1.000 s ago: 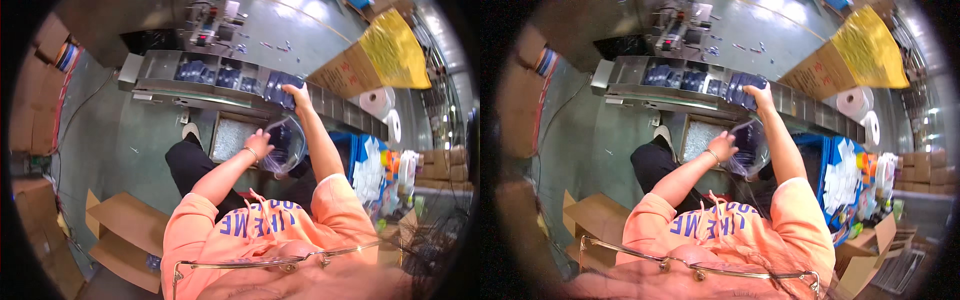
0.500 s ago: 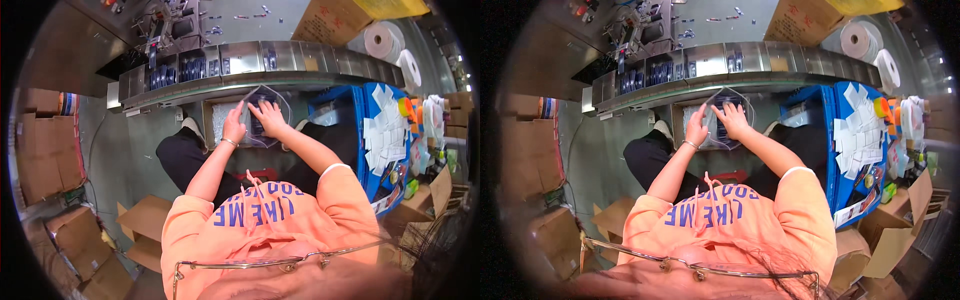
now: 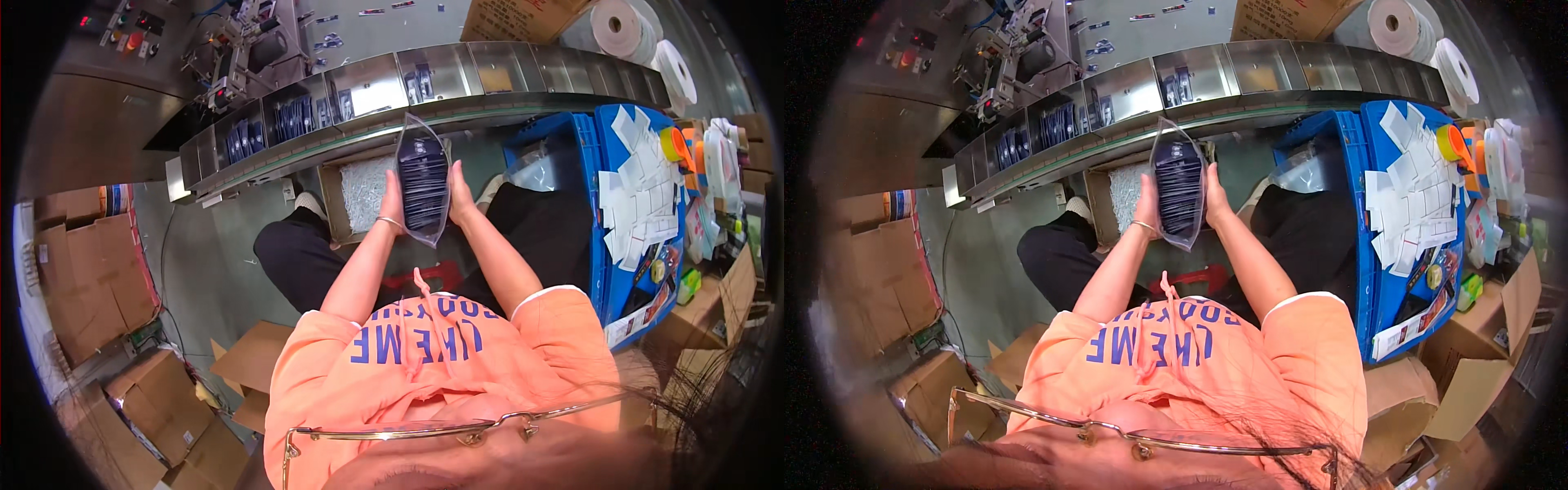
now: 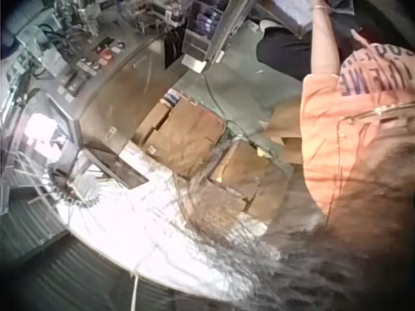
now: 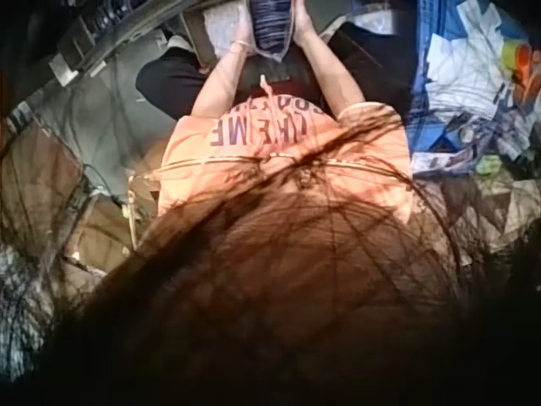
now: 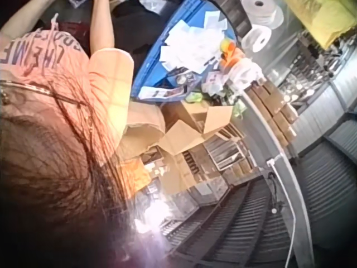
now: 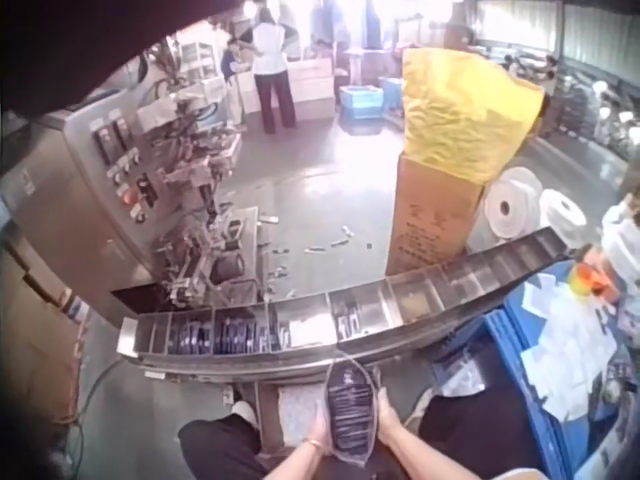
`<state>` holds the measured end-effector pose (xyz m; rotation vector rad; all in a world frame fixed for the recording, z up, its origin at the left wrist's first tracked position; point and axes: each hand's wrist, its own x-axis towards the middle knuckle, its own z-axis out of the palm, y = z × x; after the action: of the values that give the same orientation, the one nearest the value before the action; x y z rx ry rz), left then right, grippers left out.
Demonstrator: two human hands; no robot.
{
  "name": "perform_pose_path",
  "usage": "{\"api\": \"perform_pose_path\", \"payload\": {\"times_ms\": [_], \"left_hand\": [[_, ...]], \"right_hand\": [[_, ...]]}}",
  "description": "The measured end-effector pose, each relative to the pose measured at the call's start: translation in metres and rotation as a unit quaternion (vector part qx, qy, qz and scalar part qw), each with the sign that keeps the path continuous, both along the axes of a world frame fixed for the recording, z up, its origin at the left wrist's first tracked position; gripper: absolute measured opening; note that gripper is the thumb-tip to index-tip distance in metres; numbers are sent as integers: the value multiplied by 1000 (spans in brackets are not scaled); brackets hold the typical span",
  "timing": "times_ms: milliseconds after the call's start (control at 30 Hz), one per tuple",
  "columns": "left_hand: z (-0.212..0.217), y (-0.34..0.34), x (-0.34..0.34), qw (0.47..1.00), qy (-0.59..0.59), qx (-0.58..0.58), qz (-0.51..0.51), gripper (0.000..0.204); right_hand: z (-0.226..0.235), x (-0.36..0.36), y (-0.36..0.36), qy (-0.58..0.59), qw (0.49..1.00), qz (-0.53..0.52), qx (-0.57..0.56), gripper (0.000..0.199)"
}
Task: The person collects packets from the conveyor line and crates, loads them into a clear plastic bag, and seals the bag by hand.
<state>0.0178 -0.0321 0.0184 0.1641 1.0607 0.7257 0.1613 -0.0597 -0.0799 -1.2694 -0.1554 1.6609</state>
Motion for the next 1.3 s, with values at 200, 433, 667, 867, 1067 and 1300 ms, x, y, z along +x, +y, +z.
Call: {"api": "perform_pose_path", "payload": {"times_ms": [200, 433, 667, 867, 1067, 1300], "left_hand": [[7, 16, -11, 716, 475, 512, -12, 40], [16, -13, 16, 450, 391, 635, -491, 11], [-6, -35, 11, 414, 416, 608, -535, 7], [19, -30, -23, 514, 436, 662, -328, 22], [-4, -26, -21, 488, 440, 623, -424, 18], [6, -25, -28, 436, 474, 608, -463, 12]], "right_hand": [[14, 18, 20, -110, 989, -77, 60, 59], [100, 26, 120, -491, 817, -74, 292, 25], [67, 49, 231, -529, 838, 54, 123, 43], [42, -6, 259, -318, 939, 126, -32, 62], [8, 11, 278, -357, 908, 221, -13, 72], [83, -13, 246, -502, 841, 184, 86, 42]]}}
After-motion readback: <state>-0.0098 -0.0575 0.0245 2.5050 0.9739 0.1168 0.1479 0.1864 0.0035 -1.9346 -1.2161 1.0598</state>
